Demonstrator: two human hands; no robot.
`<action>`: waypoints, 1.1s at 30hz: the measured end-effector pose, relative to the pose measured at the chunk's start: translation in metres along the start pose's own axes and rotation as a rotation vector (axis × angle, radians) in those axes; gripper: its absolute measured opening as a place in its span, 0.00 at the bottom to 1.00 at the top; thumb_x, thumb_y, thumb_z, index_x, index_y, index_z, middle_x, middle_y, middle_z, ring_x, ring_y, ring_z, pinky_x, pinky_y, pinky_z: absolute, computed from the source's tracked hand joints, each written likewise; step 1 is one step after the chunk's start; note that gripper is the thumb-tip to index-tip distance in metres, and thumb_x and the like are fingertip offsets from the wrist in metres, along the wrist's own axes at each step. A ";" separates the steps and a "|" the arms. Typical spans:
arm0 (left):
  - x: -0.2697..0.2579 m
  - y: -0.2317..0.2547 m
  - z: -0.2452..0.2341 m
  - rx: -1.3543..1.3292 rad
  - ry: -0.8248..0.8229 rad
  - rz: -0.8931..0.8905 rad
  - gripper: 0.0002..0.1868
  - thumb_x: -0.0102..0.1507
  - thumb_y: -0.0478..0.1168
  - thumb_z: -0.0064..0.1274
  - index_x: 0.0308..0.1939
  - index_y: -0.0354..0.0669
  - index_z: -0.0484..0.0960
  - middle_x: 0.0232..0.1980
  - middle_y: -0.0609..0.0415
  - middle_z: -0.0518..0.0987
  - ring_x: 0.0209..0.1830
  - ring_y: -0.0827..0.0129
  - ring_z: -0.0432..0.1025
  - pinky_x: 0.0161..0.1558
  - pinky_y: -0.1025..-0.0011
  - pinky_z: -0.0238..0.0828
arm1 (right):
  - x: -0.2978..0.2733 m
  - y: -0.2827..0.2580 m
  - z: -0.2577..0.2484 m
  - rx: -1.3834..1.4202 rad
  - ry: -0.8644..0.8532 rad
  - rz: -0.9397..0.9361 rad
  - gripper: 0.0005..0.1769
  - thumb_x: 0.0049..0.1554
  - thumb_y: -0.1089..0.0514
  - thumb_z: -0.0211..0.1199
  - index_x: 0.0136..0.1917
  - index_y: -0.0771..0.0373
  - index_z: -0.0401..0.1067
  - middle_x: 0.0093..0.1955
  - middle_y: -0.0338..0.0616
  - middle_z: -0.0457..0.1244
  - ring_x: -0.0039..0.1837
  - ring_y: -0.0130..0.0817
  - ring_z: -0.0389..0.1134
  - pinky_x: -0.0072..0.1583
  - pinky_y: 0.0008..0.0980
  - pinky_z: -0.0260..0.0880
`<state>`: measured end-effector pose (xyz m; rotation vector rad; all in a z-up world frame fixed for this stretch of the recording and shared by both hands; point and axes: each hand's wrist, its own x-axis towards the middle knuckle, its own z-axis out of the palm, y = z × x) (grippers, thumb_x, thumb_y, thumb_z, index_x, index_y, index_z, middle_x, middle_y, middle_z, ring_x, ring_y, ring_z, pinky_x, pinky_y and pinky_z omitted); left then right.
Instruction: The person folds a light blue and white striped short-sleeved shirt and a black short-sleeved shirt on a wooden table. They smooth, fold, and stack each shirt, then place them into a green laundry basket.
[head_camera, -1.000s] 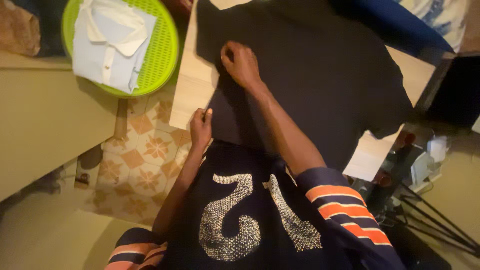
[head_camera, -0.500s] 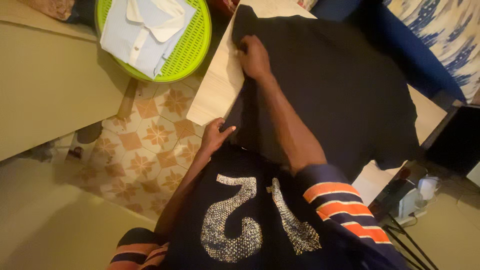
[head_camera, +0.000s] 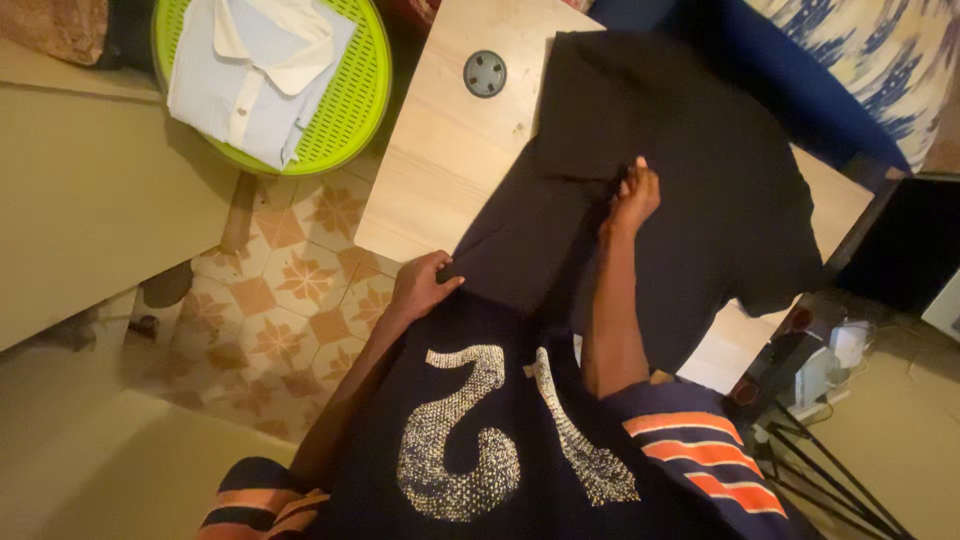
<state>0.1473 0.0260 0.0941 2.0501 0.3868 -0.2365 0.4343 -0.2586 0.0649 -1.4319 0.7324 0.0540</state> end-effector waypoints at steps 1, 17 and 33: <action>-0.004 0.000 0.002 0.014 -0.002 -0.001 0.22 0.55 0.49 0.70 0.44 0.40 0.80 0.38 0.44 0.82 0.39 0.50 0.78 0.41 0.58 0.74 | -0.003 -0.002 0.002 -0.142 0.017 -0.082 0.12 0.60 0.47 0.70 0.45 0.55 0.73 0.38 0.35 0.57 0.40 0.31 0.53 0.41 0.32 0.52; -0.072 0.033 0.060 0.094 0.408 -0.047 0.15 0.56 0.37 0.68 0.38 0.40 0.76 0.31 0.47 0.78 0.31 0.51 0.75 0.35 0.57 0.70 | 0.052 -0.038 0.014 -0.275 -0.411 -0.669 0.13 0.55 0.77 0.64 0.49 0.63 0.72 0.48 0.37 0.66 0.52 0.28 0.68 0.58 0.29 0.70; -0.119 0.135 0.223 0.070 0.098 0.104 0.19 0.56 0.32 0.59 0.48 0.41 0.71 0.40 0.41 0.81 0.37 0.40 0.76 0.38 0.48 0.73 | 0.171 -0.052 -0.160 -0.100 -0.234 -0.682 0.20 0.53 0.79 0.57 0.55 0.65 0.74 0.57 0.44 0.68 0.60 0.35 0.69 0.58 0.34 0.71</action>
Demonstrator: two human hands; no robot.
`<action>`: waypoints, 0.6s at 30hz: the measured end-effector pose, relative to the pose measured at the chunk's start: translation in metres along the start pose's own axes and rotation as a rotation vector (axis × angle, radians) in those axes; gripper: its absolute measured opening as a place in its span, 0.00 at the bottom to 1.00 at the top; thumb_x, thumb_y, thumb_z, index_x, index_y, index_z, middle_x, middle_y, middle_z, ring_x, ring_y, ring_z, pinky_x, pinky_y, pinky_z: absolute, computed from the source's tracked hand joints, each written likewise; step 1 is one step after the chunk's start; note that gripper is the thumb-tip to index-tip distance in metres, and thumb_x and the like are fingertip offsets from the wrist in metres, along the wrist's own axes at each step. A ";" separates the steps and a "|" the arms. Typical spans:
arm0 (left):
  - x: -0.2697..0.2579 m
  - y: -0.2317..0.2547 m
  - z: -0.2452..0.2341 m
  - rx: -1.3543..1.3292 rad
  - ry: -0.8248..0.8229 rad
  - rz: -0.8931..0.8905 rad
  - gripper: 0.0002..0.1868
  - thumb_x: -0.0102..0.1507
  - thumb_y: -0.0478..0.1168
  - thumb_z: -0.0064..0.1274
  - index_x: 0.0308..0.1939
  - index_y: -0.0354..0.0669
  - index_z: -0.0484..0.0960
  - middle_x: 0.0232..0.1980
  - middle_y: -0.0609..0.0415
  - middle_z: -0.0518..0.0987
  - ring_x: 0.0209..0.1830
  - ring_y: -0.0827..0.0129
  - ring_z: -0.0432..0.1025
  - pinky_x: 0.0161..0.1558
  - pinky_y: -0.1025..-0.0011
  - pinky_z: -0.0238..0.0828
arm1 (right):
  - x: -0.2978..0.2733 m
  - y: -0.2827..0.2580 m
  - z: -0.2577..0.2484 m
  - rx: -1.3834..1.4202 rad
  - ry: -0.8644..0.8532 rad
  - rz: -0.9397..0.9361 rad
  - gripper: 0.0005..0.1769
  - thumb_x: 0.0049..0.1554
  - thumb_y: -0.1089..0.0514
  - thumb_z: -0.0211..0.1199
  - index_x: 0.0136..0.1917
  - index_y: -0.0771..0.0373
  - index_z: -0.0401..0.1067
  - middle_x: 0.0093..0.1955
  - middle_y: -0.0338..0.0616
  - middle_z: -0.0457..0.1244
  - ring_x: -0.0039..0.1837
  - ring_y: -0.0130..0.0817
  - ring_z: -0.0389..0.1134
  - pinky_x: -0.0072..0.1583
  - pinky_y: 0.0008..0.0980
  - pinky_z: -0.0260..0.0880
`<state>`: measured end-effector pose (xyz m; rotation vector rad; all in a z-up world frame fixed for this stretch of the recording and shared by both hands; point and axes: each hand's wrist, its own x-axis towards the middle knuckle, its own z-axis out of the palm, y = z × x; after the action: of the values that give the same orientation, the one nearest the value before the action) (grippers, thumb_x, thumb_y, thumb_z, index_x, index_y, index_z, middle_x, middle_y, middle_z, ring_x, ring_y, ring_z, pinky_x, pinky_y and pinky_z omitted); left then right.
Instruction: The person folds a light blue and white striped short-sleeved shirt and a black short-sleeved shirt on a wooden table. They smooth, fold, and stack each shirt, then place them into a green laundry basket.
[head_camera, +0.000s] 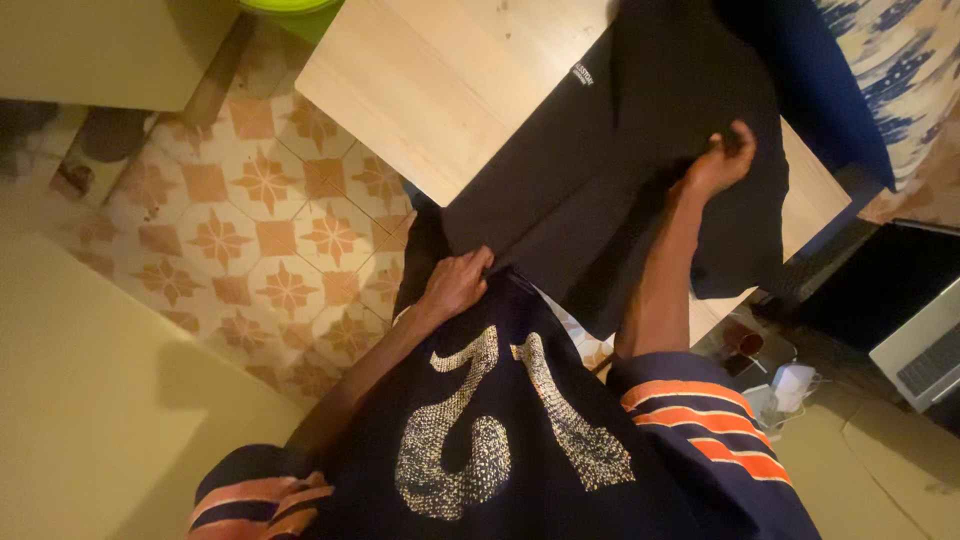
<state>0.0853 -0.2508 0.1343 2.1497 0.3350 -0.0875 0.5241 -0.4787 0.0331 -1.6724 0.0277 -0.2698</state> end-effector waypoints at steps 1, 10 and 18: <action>0.000 -0.002 0.007 0.006 -0.018 -0.039 0.19 0.55 0.34 0.59 0.47 0.41 0.71 0.39 0.40 0.81 0.37 0.40 0.77 0.39 0.48 0.73 | -0.009 0.008 -0.009 -0.047 -0.018 0.043 0.19 0.56 0.79 0.55 0.56 0.65 0.73 0.58 0.43 0.67 0.60 0.34 0.69 0.57 0.34 0.72; 0.001 -0.022 0.072 0.007 -0.199 -0.170 0.22 0.58 0.45 0.63 0.50 0.41 0.73 0.39 0.40 0.82 0.42 0.42 0.77 0.44 0.49 0.73 | -0.009 0.015 -0.025 -0.219 0.040 0.301 0.23 0.53 0.77 0.62 0.61 0.63 0.69 0.55 0.48 0.64 0.55 0.39 0.68 0.55 0.36 0.73; 0.007 -0.018 0.047 -0.154 -0.265 -0.206 0.15 0.62 0.41 0.57 0.51 0.40 0.80 0.37 0.50 0.84 0.36 0.57 0.80 0.38 0.60 0.76 | -0.007 -0.038 0.031 -0.679 -0.094 -0.383 0.23 0.51 0.70 0.73 0.59 0.64 0.73 0.59 0.56 0.67 0.64 0.55 0.68 0.66 0.49 0.67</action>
<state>0.0903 -0.2788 0.0920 1.9173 0.3937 -0.4459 0.5179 -0.4423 0.0659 -2.3627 -0.3055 -0.5088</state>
